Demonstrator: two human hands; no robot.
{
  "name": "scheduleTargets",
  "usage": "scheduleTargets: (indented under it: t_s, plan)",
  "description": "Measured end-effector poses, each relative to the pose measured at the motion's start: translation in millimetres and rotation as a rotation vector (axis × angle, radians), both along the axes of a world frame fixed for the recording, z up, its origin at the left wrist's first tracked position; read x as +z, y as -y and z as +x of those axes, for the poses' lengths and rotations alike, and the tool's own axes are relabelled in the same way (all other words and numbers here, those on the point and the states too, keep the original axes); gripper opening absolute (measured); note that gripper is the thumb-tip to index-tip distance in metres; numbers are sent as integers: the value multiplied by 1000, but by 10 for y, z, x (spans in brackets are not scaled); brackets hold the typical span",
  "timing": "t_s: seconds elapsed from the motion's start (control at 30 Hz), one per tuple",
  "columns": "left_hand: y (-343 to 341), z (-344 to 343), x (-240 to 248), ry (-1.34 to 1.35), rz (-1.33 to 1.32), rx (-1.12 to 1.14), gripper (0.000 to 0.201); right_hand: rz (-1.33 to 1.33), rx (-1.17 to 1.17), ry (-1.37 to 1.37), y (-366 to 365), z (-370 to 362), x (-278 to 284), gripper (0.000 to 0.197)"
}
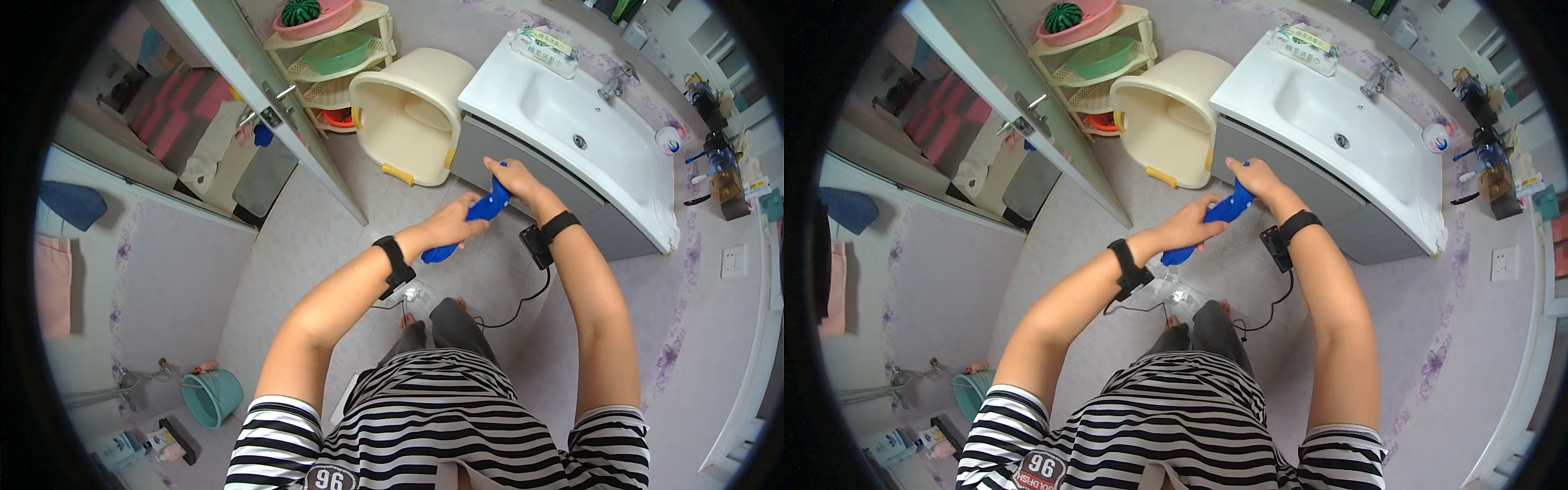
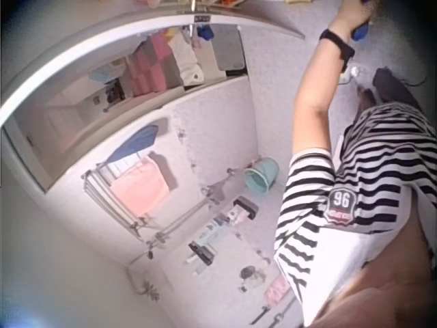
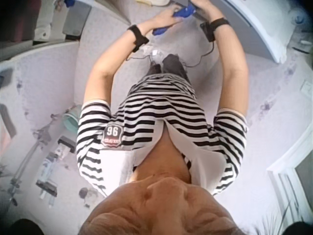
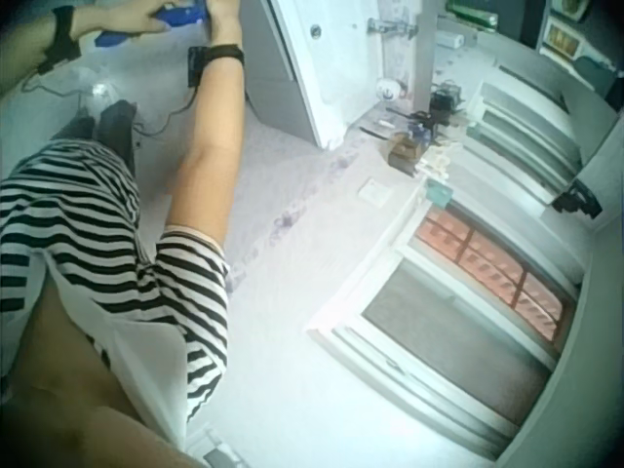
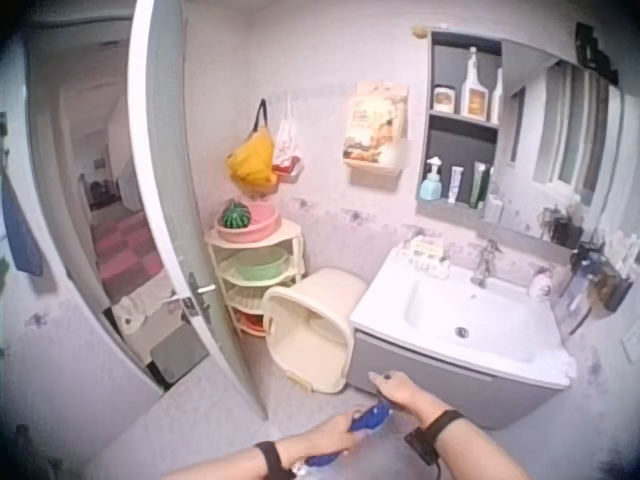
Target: The person rinses a small blue cloth in a sink, hangs it up, then uses another blue cloth to wipe a mirror, the sink edge, and several containers in the bathroom.
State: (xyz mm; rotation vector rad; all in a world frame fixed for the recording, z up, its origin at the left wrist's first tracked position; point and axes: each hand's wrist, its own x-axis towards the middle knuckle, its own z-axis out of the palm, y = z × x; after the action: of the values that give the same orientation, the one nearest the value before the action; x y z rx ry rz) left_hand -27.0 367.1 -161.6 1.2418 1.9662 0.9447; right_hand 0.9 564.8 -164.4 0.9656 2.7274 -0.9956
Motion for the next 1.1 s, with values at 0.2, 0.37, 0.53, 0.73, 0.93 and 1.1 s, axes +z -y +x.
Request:
scheduleTargets:
  t_s: [0.2,0.37,0.53,0.73,0.93,1.1]
  plan:
    - [712,-87,45,1383,248,297,43,-1292,-5,-188,330,94,268,52]
    - [1220,129,84,2102,834,260,47,-1722,150,-174,615,-45,-224,71]
    - [1676,656,51,2270,1226,266,49,-1994,357,-24,1624,-69,-442,79]
    - [2059,1327,78,2115,1479,442,50,-2407,411,4,2722,5,-435,76]
    - [2522,1819,248,1738,1692,792,53,-2275,621,238,3588,15,-295,32]
    - [3058,2387,323,1362,1592,1099,51,-1591,1089,555,4540,254,41,27]
